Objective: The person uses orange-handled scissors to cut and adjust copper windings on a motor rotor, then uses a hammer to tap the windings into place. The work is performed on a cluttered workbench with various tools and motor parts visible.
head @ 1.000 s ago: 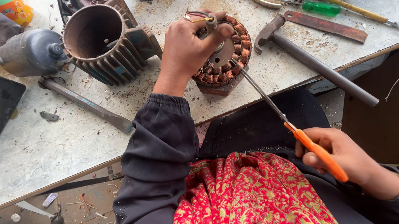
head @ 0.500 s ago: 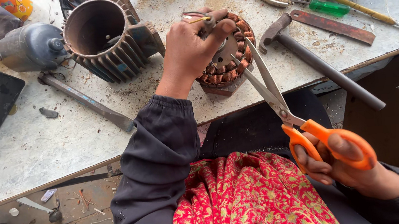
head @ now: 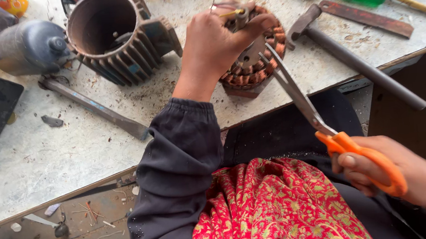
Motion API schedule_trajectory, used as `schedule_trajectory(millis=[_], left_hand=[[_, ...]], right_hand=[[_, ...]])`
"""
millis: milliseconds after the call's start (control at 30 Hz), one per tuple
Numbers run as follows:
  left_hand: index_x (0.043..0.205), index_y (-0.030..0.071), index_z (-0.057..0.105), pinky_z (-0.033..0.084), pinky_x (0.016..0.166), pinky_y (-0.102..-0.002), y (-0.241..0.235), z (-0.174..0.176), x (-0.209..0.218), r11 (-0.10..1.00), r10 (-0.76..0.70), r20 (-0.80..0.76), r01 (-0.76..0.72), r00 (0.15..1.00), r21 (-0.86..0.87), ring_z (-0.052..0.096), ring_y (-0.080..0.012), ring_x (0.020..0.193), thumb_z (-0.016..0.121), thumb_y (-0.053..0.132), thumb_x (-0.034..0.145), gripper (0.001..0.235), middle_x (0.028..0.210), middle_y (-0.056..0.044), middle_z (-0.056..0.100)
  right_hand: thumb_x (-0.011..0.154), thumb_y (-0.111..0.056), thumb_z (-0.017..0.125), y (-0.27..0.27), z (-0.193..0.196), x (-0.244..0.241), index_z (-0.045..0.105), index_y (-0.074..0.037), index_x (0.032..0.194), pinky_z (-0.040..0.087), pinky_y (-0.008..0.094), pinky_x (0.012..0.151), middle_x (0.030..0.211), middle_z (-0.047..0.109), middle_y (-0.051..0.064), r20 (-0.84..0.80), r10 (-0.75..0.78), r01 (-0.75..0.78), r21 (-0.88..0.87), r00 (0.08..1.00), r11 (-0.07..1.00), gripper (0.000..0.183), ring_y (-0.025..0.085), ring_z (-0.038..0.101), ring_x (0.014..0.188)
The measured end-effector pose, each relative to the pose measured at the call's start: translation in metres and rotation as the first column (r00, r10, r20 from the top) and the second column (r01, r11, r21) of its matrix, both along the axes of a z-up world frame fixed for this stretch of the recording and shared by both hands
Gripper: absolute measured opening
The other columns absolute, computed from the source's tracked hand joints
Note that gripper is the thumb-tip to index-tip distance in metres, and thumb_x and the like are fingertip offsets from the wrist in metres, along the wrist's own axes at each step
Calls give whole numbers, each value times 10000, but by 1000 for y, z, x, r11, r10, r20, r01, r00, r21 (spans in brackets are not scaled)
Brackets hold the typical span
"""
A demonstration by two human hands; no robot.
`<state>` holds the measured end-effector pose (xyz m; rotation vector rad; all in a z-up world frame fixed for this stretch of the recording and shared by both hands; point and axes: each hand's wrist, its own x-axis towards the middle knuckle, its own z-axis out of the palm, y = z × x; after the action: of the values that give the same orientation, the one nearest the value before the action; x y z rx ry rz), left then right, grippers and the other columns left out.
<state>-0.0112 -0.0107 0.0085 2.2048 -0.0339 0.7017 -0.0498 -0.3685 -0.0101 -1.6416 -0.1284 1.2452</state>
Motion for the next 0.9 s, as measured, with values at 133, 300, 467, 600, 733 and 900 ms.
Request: schedule_trajectory(millis=[133, 300, 467, 600, 733, 900], left_hand=[[912, 124, 836, 560, 584, -315, 4, -3, 8, 997, -1, 26, -1, 1000, 78, 736, -152, 627, 721, 702, 838, 594, 736, -22, 746], [861, 133, 823, 545, 541, -270, 0, -9, 11, 995, -94, 141, 90, 985, 35, 703, -95, 565, 678, 767, 853, 650, 645, 36, 699], [809, 160, 827, 503, 518, -274, 2, -6, 11, 997, -70, 62, 71, 996, -5, 671, -84, 524, 647, 782, 823, 648, 574, 40, 651], [816, 170, 823, 501, 494, -246, 7, -8, 12, 998, -63, 116, 66, 991, -20, 676, -58, 518, 595, 842, 824, 710, 547, 67, 635], [730, 167, 806, 469, 455, -264, 8, -13, 20, 999, -40, -4, 40, 999, 1, 638, -71, 466, 554, 876, 784, 755, 488, 45, 574], [737, 156, 812, 445, 461, -277, 9, -17, 22, 999, -43, -14, 43, 999, -3, 613, -77, 463, 536, 861, 801, 760, 483, 33, 553]], right_hand=[[879, -458, 743, 0, 17, 4, 771, -113, 1051, 533, 304, 506, 674, 570, 36, 397, 518, -171, -645, 757, 745, 387, 136, 569, 551], [900, -372, 789, -26, -7, 8, 661, -51, 1058, 536, 342, 518, 674, 592, 93, 252, 385, -181, -578, 888, 796, 380, 198, 611, 583], [867, -242, 834, -69, -27, 41, 598, 41, 1090, 516, 401, 442, 657, 575, 126, 100, 78, -59, -182, 992, 981, 431, 226, 565, 514], [828, -242, 837, -86, -26, 88, 552, 84, 1074, 499, 430, 369, 533, 502, 145, -76, 127, -142, -230, 989, 963, 498, 292, 577, 425], [865, -307, 802, -98, -29, 103, 521, 121, 1060, 517, 440, 319, 474, 477, 141, -222, 97, -122, -101, 970, 987, 549, 288, 563, 326], [867, -319, 847, -100, -27, 99, 491, 148, 1092, 529, 438, 330, 498, 537, 169, -266, 136, -129, 43, 954, 991, 630, 293, 579, 352]])
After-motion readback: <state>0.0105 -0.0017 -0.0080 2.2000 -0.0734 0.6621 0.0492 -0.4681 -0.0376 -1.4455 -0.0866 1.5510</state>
